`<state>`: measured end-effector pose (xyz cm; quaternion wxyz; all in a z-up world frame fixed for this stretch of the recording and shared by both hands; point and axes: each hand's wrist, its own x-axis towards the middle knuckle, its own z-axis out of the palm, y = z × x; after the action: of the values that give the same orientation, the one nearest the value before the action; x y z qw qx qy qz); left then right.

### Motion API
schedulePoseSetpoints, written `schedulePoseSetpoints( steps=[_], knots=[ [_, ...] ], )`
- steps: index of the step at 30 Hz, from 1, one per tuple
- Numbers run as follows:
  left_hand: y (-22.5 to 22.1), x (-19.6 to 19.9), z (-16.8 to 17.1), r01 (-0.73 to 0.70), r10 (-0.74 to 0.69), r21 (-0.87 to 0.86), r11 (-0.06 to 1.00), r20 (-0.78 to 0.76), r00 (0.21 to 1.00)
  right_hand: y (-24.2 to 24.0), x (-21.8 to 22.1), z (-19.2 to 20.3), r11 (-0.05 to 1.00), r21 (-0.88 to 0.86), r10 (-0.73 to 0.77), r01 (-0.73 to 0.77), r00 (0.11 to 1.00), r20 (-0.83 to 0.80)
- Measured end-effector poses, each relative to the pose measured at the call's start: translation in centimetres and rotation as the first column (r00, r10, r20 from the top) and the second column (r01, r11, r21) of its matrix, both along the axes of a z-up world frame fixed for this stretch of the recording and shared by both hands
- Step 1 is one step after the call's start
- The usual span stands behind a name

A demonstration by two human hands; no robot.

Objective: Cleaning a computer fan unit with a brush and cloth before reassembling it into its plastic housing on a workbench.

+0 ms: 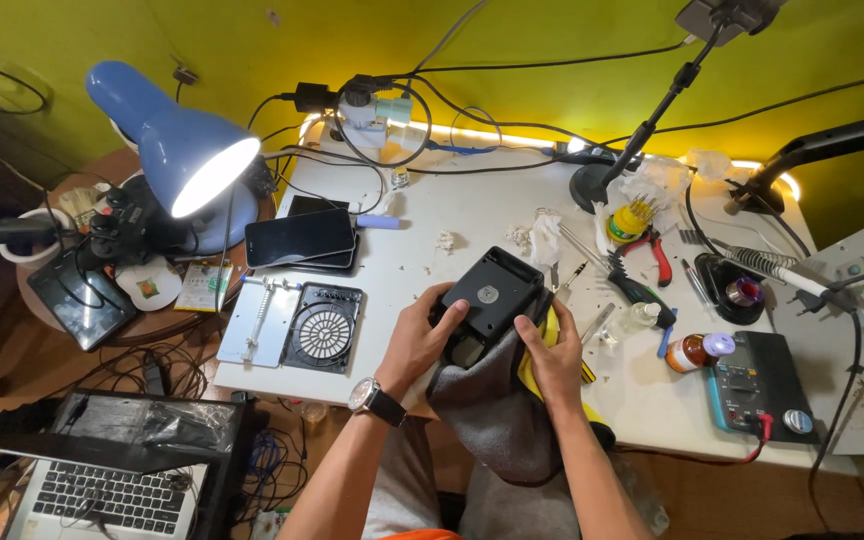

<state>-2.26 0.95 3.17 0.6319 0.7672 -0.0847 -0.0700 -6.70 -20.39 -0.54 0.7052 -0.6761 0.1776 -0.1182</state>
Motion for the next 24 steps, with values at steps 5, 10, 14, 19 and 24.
schedulePoseSetpoints(
  steps=[5, 10, 14, 19, 24],
  knots=[
    [0.0, 0.5, -1.4, -0.002, 0.003, 0.025, 1.000, -0.030, 1.000, 0.1, -0.1, -0.2, 1.000, -0.014, -0.014, 0.013, 0.999, -0.052],
    [0.0, 0.4, -0.9, 0.001, 0.001, 0.031, 1.000, -0.044, 0.999, 0.5, -0.3, 0.8, 0.999, -0.032, -0.020, 0.017, 0.996, -0.084],
    [0.0, -0.3, 0.1, 0.024, -0.024, 0.019, 1.000, -0.008, 1.000, 0.4, -0.3, 0.8, 0.998, -0.055, -0.017, 0.013, 0.997, -0.082],
    [-0.3, -0.6, 0.7, 0.055, -0.057, 0.055, 0.997, 0.040, 0.998, 0.6, -0.3, 0.8, 0.995, -0.104, -0.008, 0.004, 0.999, -0.033],
    [0.1, -0.7, 1.2, 0.016, -0.016, 0.004, 1.000, 0.002, 1.000, 1.6, -0.8, 2.2, 0.975, -0.220, 0.006, -0.022, 0.997, -0.076]
  ],
)
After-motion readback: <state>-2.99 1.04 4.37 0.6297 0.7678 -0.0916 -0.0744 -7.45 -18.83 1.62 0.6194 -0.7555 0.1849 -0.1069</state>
